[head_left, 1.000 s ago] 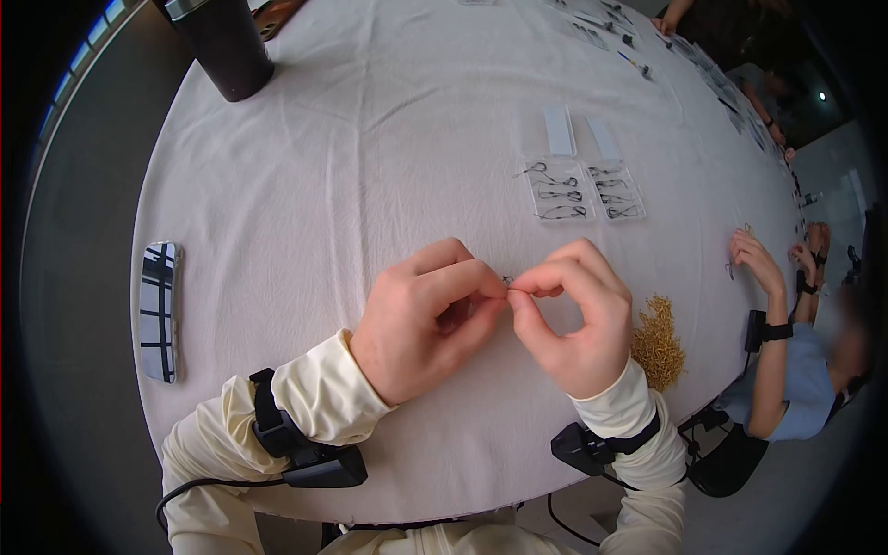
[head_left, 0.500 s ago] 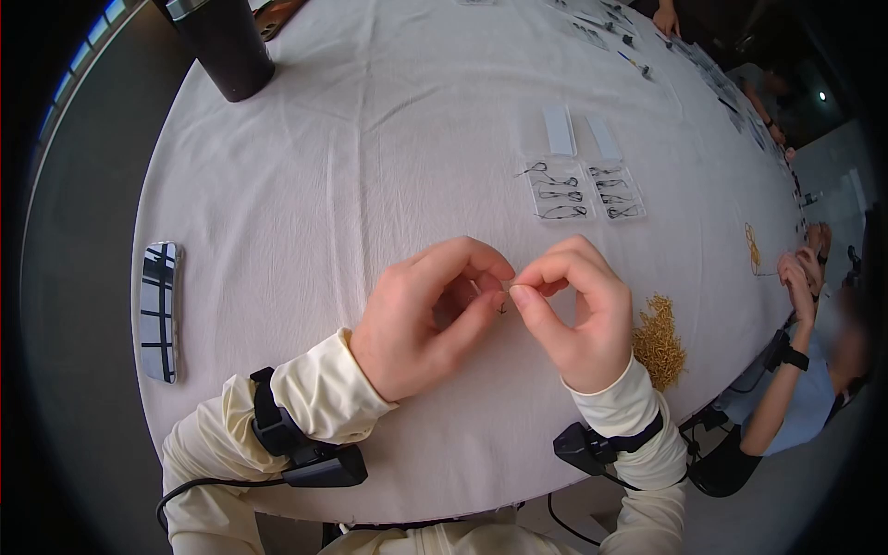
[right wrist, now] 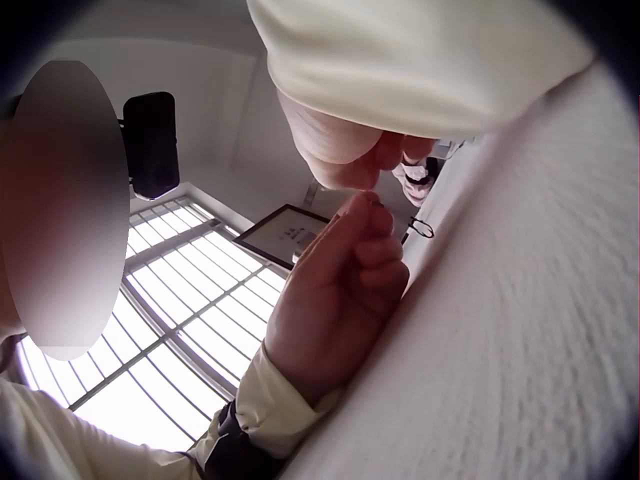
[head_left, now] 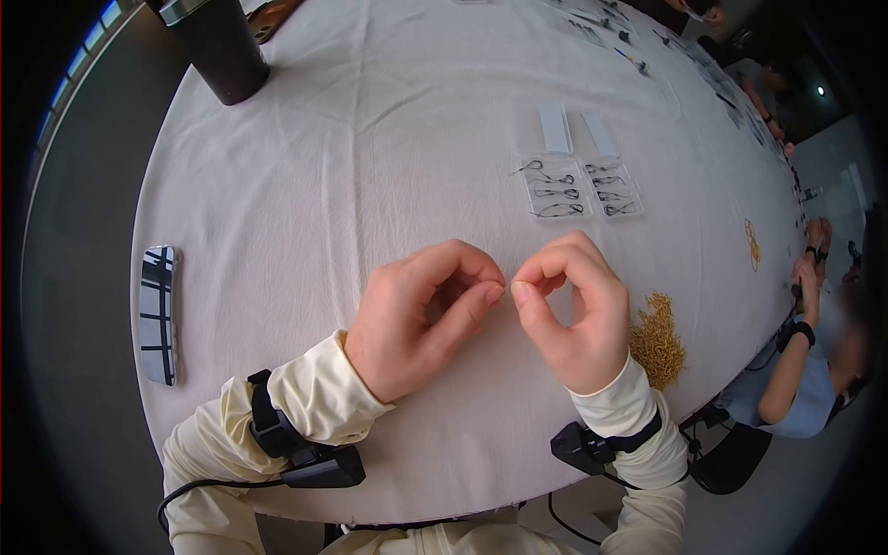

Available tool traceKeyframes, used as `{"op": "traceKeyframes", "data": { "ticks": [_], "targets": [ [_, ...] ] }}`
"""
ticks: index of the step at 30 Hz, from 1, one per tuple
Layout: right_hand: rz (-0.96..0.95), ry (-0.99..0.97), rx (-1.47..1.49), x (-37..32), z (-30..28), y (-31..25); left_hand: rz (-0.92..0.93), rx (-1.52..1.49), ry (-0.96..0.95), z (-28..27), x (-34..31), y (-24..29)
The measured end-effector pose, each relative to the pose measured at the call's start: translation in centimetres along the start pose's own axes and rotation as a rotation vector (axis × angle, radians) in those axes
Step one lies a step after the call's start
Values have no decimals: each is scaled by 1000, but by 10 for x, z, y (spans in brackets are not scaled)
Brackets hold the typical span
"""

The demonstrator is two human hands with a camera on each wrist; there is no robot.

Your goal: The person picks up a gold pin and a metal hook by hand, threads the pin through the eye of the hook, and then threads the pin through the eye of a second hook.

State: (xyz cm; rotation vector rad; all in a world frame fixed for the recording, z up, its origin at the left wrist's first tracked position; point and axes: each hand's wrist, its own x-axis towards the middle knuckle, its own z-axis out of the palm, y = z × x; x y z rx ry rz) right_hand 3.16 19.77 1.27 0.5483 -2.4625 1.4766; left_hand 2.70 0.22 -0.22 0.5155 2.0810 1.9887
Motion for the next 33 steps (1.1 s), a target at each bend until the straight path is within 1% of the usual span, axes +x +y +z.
{"op": "traceKeyframes", "data": {
  "ticks": [1,3,6,10,17,22,25,27,31,33],
  "targets": [
    [12,1,14,0,0,1,0,0,-1,0,0,1],
    [7,-12,13,0,-1,-1,-66,-96,12,1,0,2],
    [8,-29,5,0,1,-2,-87,-131,37,0,0,3],
    [46,-34,15,-1,2,-2,-90,-120,39,0,0,4],
    [48,-53,68,0,0,1,-101,-110,10,-1,0,5],
    [68,-26,161,-1,1,5,-105,-109,-1,-1,-1,2],
    [82,-19,182,-1,2,5,-76,-77,-21,-2,-1,-2],
    [58,-22,159,-1,3,5,-49,-146,-38,-2,-1,-4],
    [0,-19,93,1,3,2,-77,-146,-45,-4,-1,1],
    [-9,-19,83,1,3,3,-49,-5,-109,-6,-2,2]
  ]
}}
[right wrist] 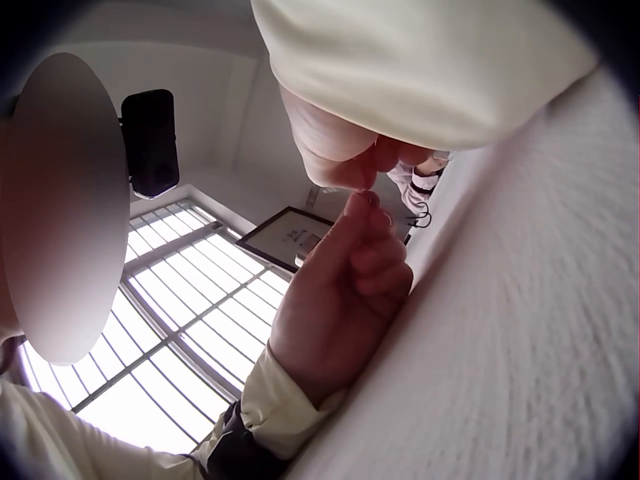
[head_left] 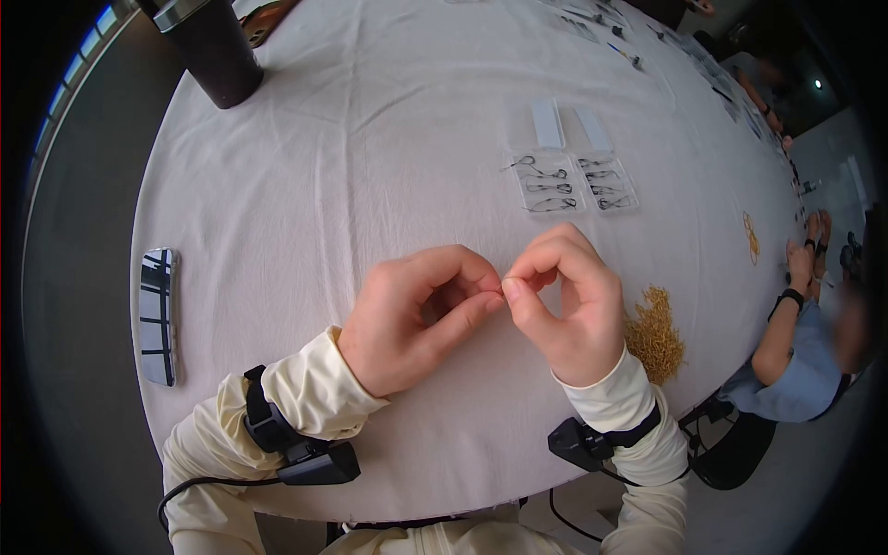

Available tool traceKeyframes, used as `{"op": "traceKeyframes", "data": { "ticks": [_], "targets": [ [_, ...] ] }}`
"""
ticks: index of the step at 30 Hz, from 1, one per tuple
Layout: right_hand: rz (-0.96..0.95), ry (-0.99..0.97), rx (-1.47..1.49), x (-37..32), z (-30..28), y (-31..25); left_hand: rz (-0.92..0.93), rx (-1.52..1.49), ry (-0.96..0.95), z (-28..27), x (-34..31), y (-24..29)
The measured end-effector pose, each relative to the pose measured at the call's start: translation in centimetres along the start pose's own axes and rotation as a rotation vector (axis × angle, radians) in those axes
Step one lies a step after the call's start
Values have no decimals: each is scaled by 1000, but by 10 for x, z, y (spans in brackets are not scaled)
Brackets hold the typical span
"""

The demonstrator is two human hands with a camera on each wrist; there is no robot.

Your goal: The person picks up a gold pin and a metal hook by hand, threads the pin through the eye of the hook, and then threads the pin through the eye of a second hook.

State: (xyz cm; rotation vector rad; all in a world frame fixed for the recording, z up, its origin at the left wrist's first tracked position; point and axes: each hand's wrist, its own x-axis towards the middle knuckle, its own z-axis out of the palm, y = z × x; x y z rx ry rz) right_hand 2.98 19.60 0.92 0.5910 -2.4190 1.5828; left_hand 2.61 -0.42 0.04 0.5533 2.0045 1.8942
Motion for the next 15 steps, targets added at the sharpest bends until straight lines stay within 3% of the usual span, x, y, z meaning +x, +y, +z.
{"op": "traceKeyframes", "data": {
  "ticks": [10,11,13,15],
  "targets": [
    [52,46,46,0,-2,4,-63,-349,-71,-9,8,3],
    [49,47,46,0,-3,3,-76,-465,-102,-11,9,3],
    [221,-11,225,-1,-4,2,-86,-575,-131,-13,11,1],
    [238,-76,310,-1,-4,-1,-84,-911,-215,-17,12,-3]
  ]
}}
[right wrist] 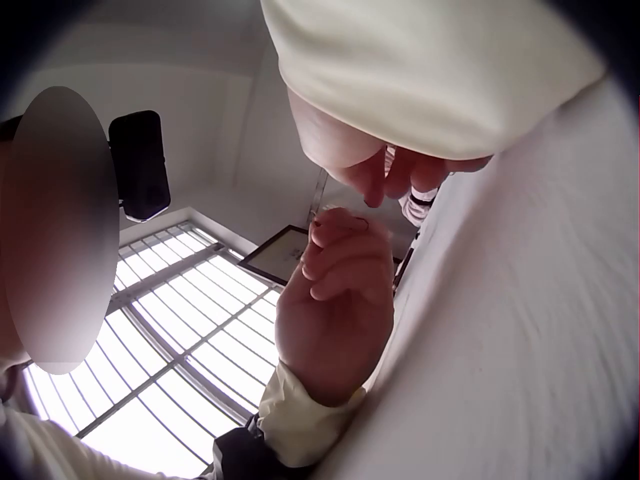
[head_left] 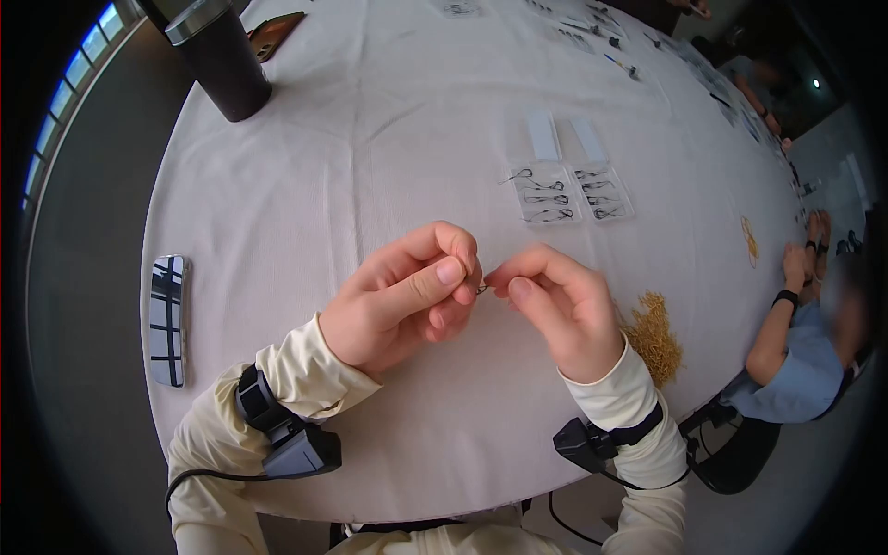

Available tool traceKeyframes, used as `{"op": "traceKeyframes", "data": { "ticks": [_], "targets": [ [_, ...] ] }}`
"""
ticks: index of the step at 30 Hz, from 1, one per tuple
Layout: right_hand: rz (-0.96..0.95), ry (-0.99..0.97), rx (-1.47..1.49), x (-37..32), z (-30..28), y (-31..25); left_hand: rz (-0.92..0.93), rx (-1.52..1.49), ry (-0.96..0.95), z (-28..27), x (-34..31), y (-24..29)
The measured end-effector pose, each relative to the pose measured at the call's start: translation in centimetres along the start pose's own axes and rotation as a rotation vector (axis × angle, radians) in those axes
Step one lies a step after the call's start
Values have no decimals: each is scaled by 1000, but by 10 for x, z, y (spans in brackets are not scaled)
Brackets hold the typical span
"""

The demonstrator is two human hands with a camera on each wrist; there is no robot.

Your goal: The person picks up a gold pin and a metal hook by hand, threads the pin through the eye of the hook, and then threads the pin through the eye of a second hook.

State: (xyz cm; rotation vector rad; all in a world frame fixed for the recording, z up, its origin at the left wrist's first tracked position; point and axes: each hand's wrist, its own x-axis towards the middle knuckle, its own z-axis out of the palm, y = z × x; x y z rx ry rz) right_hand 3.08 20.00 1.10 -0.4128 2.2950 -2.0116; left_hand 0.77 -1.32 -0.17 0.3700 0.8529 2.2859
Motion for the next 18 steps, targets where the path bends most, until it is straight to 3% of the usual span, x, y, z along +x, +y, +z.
{"op": "traceKeyframes", "data": {
  "ticks": [4,11,13,17,18],
  "targets": [
    [37,-130,74,-2,0,0,10,-122,-38,-1,1,1],
    [114,-53,230,-5,9,-1,22,-202,-32,-2,2,-4],
    [300,-55,414,-5,10,-3,24,-213,-31,-2,2,-4],
    [280,-57,426,-7,12,1,35,-244,-18,4,1,-3],
    [183,-28,359,-8,16,-1,20,-261,-1,5,1,-4]
  ]
}}
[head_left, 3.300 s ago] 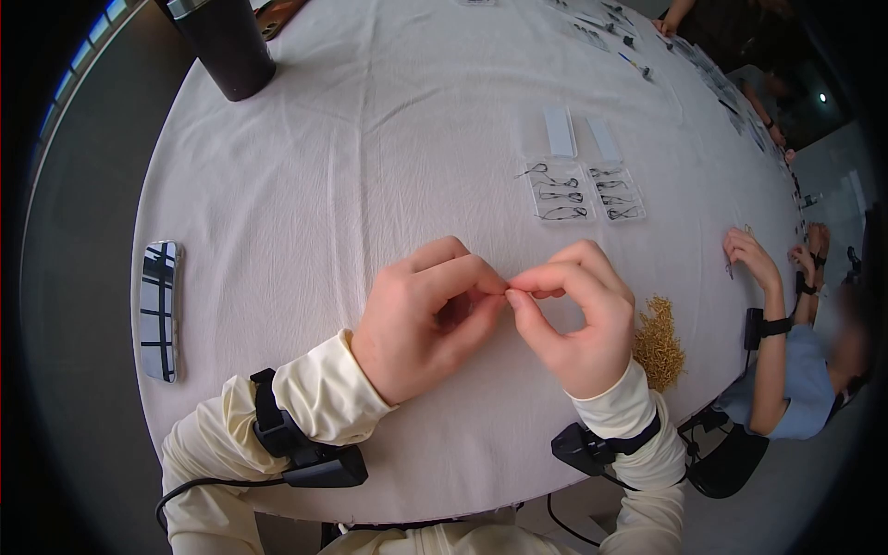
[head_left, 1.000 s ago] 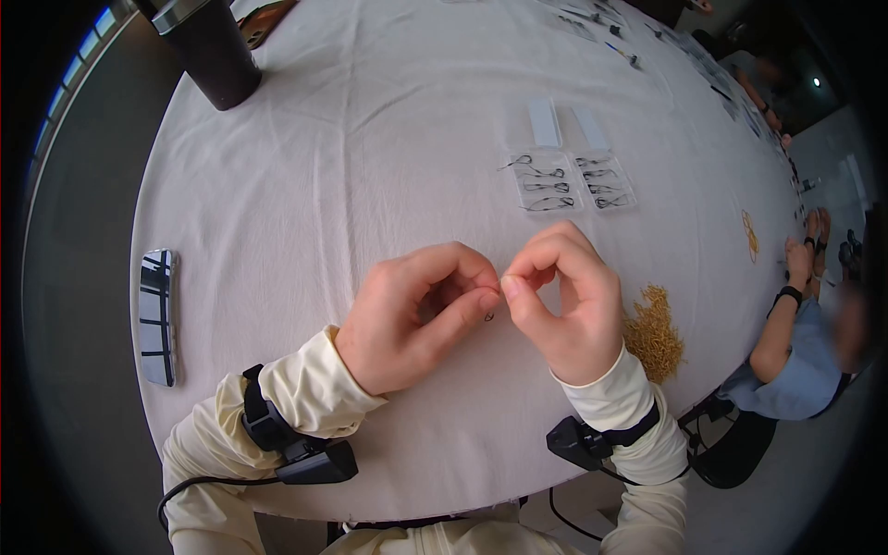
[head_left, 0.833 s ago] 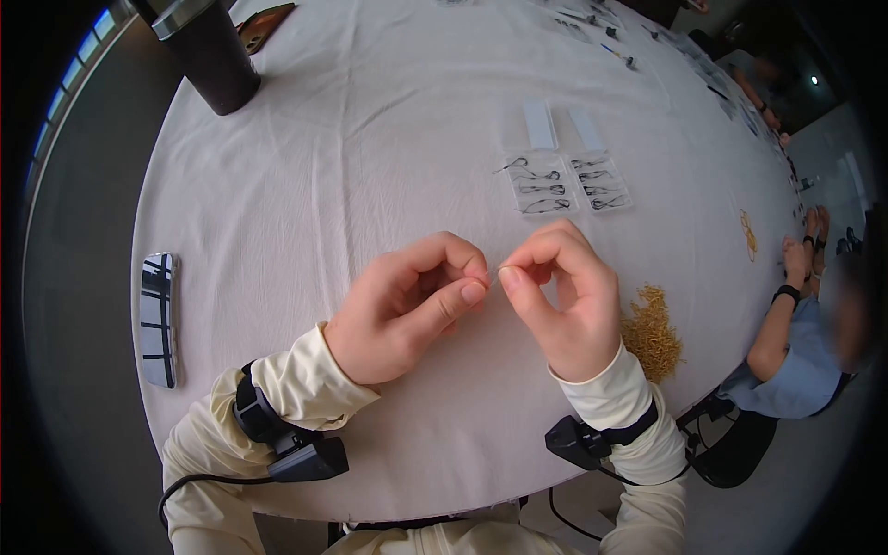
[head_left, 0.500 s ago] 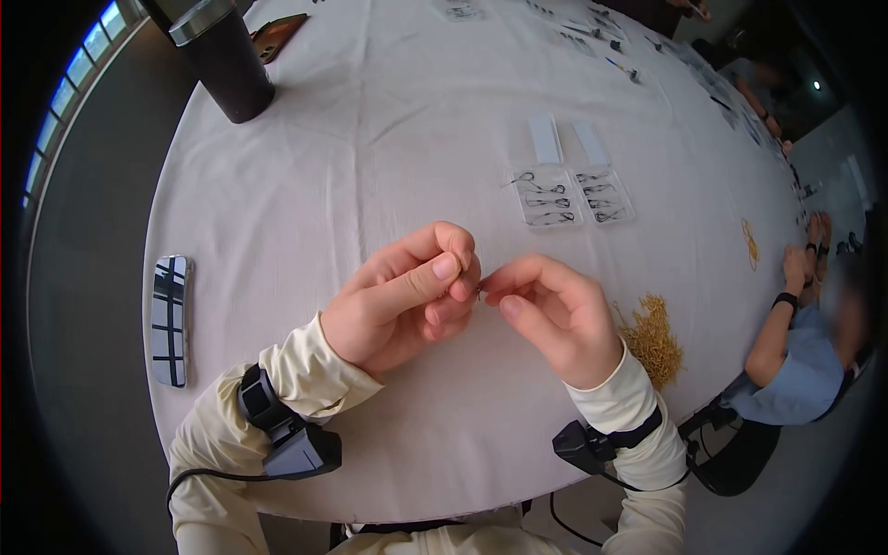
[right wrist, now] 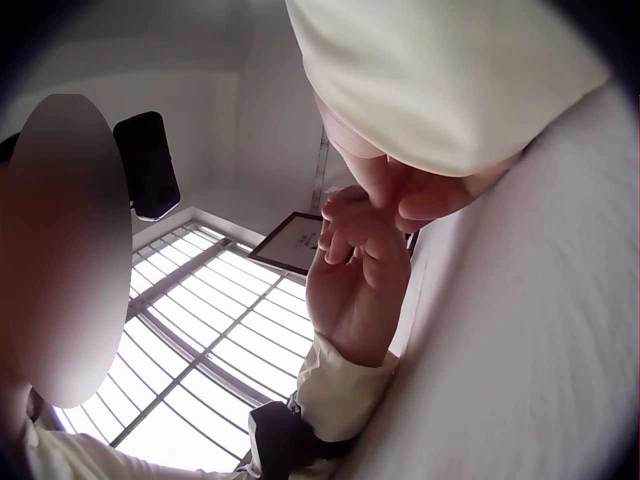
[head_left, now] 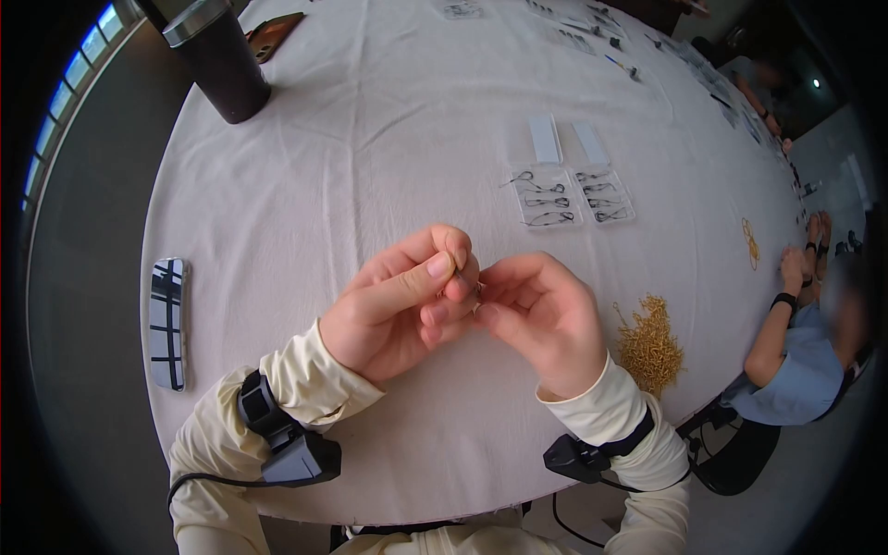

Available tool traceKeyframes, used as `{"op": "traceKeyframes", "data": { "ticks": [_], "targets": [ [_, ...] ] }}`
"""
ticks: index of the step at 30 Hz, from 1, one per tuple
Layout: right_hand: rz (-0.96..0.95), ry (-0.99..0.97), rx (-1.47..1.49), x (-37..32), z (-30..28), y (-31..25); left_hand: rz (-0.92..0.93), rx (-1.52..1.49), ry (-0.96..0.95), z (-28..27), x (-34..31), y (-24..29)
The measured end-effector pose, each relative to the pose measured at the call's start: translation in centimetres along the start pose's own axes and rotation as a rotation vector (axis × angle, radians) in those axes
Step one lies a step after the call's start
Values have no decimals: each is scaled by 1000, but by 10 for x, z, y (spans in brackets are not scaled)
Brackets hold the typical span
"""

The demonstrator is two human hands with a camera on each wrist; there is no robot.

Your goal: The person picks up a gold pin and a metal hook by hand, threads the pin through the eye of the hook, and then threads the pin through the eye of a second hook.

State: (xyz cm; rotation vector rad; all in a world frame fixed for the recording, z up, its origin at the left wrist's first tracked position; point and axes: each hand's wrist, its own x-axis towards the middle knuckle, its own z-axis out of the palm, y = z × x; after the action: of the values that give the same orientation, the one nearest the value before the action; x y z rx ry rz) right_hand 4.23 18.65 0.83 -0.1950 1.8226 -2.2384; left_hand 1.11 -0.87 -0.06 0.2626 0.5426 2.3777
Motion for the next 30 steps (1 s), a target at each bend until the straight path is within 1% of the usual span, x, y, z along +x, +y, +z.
{"op": "traceKeyframes", "data": {
  "ticks": [1,4,5,7,10,14,16,17,19,22,30],
  "targets": [
    [-100,18,-66,0,2,0,-1,-1,0,0,0,0],
    [-125,6,-29,0,1,1,-5,-24,-17,2,0,-2],
    [-127,6,-29,0,-1,2,-18,-4,3,4,-1,-2],
    [-94,-7,-7,0,-4,4,-32,13,23,5,-1,-2],
    [-54,7,72,0,-4,3,-43,-2,-9,4,-1,-2],
    [5,8,87,1,-8,2,-43,3,-15,2,-1,-3],
    [102,-25,101,1,-9,-1,-37,-12,-9,1,-2,-3],
    [103,-24,101,1,-9,-1,-31,-3,-6,1,-2,-3],
    [174,-17,169,1,-10,1,-25,7,-4,1,-2,-4],
    [229,1,213,1,-9,-2,-6,5,3,1,-2,-4],
    [209,18,194,1,-5,3,15,-12,29,0,-2,-6]
  ]
}}
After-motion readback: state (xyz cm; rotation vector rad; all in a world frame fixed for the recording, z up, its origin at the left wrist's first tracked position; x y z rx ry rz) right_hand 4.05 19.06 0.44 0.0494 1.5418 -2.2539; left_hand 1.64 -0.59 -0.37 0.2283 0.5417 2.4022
